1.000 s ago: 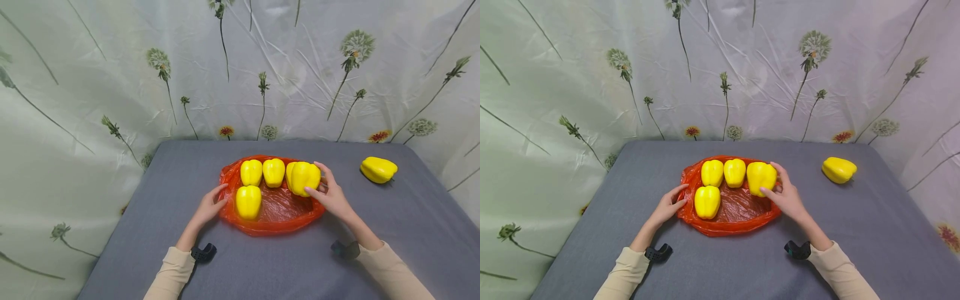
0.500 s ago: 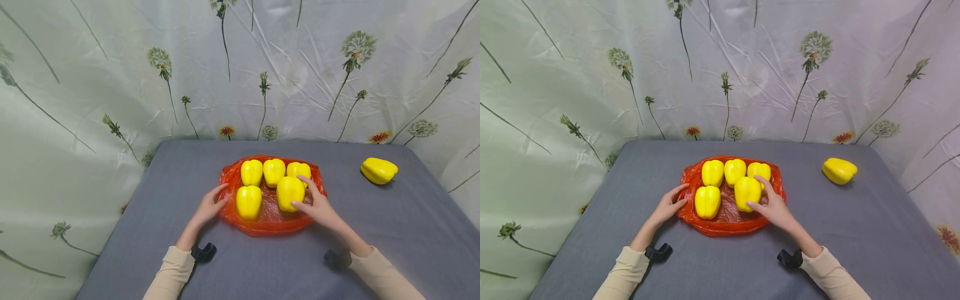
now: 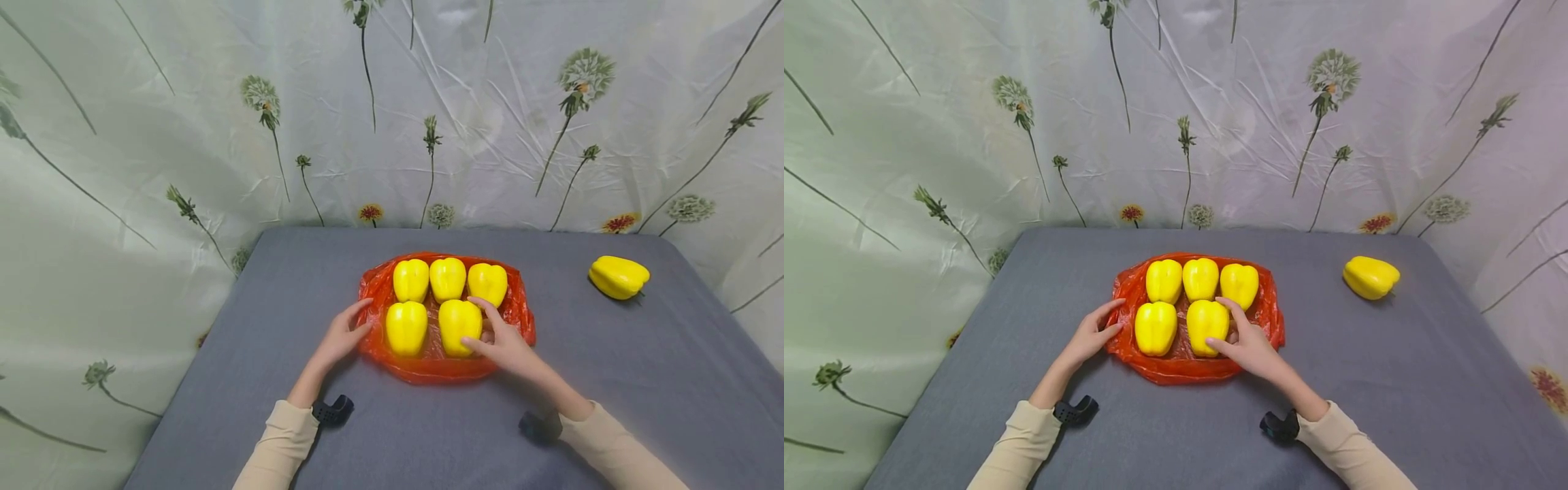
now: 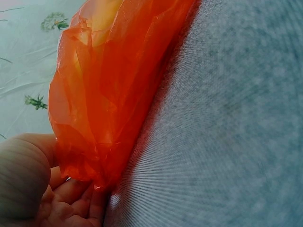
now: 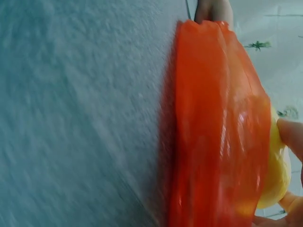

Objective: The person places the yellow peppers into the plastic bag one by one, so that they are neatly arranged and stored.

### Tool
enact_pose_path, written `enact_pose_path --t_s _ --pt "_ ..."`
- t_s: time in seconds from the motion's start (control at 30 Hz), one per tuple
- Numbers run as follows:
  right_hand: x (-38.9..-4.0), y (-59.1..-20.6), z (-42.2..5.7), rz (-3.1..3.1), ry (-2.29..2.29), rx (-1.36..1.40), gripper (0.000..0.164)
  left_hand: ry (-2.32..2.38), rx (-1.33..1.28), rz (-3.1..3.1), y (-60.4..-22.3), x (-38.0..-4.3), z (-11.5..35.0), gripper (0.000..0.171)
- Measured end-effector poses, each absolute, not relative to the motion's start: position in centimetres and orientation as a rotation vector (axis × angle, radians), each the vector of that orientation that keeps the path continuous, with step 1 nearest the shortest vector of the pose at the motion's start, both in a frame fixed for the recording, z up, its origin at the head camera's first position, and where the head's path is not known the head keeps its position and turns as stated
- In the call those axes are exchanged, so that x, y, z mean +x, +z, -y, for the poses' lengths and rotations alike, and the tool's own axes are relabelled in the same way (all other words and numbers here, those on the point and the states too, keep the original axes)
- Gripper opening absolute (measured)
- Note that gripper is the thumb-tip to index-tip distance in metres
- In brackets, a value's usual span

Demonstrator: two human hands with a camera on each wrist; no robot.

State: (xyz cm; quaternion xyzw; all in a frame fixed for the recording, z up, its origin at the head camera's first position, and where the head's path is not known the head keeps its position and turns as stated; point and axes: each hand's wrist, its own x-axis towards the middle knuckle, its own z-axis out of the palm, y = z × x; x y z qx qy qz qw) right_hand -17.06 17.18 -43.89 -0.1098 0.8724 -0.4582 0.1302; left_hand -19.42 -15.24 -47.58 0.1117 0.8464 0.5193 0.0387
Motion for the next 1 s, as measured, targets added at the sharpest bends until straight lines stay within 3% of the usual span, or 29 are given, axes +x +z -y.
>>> enact_pose_path --t_s 1.0 --pt "-16.8 -44.6 -15.8 -2.563 -1.320 -0.393 0.073 1.565 0.324 -2.610 -47.6 -19.5 15.2 0.049"
